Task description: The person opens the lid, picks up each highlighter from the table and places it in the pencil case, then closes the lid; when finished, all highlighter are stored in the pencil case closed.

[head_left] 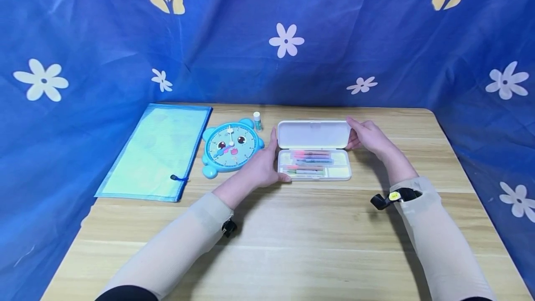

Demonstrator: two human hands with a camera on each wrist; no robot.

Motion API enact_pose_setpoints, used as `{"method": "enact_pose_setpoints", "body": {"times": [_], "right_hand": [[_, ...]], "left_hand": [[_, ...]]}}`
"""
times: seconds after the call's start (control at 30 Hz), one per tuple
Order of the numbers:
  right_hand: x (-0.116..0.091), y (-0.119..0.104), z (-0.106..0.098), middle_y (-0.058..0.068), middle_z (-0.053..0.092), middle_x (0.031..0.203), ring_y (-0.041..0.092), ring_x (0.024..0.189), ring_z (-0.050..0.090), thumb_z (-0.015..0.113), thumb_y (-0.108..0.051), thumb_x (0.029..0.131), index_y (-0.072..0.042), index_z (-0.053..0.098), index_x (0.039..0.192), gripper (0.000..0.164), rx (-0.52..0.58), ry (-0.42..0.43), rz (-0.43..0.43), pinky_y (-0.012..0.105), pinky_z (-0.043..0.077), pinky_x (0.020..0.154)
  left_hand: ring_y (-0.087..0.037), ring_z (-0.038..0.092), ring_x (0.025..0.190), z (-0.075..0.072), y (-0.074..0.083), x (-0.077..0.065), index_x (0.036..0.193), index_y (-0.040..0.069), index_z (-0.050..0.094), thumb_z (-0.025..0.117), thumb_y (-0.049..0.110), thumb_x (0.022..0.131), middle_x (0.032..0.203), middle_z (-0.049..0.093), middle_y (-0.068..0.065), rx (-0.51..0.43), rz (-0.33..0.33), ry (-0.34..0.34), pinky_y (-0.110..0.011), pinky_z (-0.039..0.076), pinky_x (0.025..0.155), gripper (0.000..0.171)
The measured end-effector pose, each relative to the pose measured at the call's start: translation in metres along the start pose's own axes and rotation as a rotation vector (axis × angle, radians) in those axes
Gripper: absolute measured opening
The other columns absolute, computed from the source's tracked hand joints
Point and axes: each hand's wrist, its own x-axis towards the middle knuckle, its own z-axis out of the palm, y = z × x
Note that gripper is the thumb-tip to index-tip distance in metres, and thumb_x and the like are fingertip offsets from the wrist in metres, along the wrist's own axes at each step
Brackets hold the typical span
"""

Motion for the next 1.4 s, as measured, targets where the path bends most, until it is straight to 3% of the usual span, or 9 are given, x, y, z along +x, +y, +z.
{"method": "enact_pose_setpoints", "body": {"times": [0.37, 0.53, 0.67, 0.8, 0.87, 0.97, 1.17, 1.4], "right_hand": [[-0.010, 0.002, 0.001, 0.027, 0.073, 0.101, 0.029, 0.088, 0.074, 0.041, -0.044, 0.115, 0.020, 0.066, 0.117, 0.070, 0.062, -0.015, -0.053, 0.044, 0.061, 0.093], [-0.016, 0.006, 0.001, 0.033, 0.071, 0.109, 0.034, 0.096, 0.074, 0.040, -0.039, 0.116, 0.022, 0.064, 0.123, 0.066, 0.071, -0.039, -0.120, 0.048, 0.058, 0.099], [-0.020, 0.011, 0.000, 0.037, 0.070, 0.115, 0.039, 0.104, 0.072, 0.040, -0.033, 0.116, 0.022, 0.063, 0.125, 0.060, 0.090, -0.054, -0.164, 0.050, 0.056, 0.102], [-0.024, 0.014, 0.000, 0.037, 0.068, 0.122, 0.041, 0.112, 0.069, 0.040, -0.029, 0.116, 0.021, 0.062, 0.129, 0.057, 0.093, -0.062, -0.195, 0.049, 0.053, 0.107], [-0.027, 0.015, 0.001, 0.037, 0.067, 0.124, 0.043, 0.116, 0.067, 0.040, -0.028, 0.116, 0.022, 0.061, 0.130, 0.055, 0.087, -0.064, -0.207, 0.050, 0.050, 0.109], [-0.030, 0.017, 0.002, 0.038, 0.065, 0.126, 0.048, 0.121, 0.064, 0.040, -0.024, 0.116, 0.023, 0.059, 0.131, 0.053, 0.087, -0.071, -0.219, 0.053, 0.047, 0.112], [-0.035, 0.020, 0.003, 0.039, 0.064, 0.128, 0.052, 0.127, 0.060, 0.041, -0.015, 0.114, 0.024, 0.059, 0.129, 0.046, 0.068, -0.071, -0.243, 0.053, 0.042, 0.116], [-0.044, 0.023, 0.001, 0.034, 0.060, 0.140, 0.045, 0.135, 0.056, 0.043, -0.013, 0.113, 0.019, 0.058, 0.137, 0.042, -0.002, -0.082, -0.272, 0.038, 0.044, 0.116]], "left_hand": [[-0.039, 0.058, 0.134, 0.002, 0.000, 0.000, 0.170, 0.004, 0.003, 0.101, 0.044, 0.069, 0.146, 0.059, -0.026, 0.034, 0.046, 0.027, -0.046, 0.045, 0.115, 0.146], [-0.041, 0.061, 0.130, 0.003, -0.002, -0.001, 0.170, 0.003, 0.008, 0.103, 0.041, 0.067, 0.143, 0.062, -0.027, -0.001, 0.098, 0.056, -0.046, 0.047, 0.113, 0.144], [-0.037, 0.061, 0.132, 0.003, -0.005, -0.002, 0.168, 0.002, 0.019, 0.100, 0.042, 0.071, 0.145, 0.063, -0.021, -0.063, 0.145, 0.065, -0.045, 0.047, 0.113, 0.132], [-0.027, 0.061, 0.133, 0.001, -0.009, -0.002, 0.165, 0.000, 0.030, 0.083, 0.050, 0.091, 0.145, 0.063, -0.017, -0.148, 0.200, 0.084, -0.040, 0.049, 0.112, 0.104], [-0.030, 0.067, 0.124, -0.001, -0.009, -0.003, 0.164, -0.002, 0.032, 0.069, 0.053, 0.101, 0.141, 0.065, -0.022, -0.168, 0.216, 0.094, -0.041, 0.050, 0.111, 0.091], [-0.040, 0.065, 0.125, -0.005, -0.008, -0.004, 0.160, -0.009, 0.034, 0.050, 0.053, 0.110, 0.141, 0.060, -0.030, -0.160, 0.214, 0.106, -0.045, 0.047, 0.113, 0.081], [-0.040, 0.053, 0.139, -0.009, -0.008, -0.003, 0.154, -0.011, 0.044, 0.031, 0.053, 0.115, 0.150, 0.054, -0.027, -0.174, 0.167, 0.112, -0.048, 0.040, 0.119, 0.076], [-0.040, 0.047, 0.144, -0.010, -0.005, -0.005, 0.155, -0.004, 0.049, 0.024, 0.052, 0.115, 0.153, 0.053, -0.024, -0.195, 0.165, 0.092, -0.048, 0.037, 0.121, 0.073]]}}
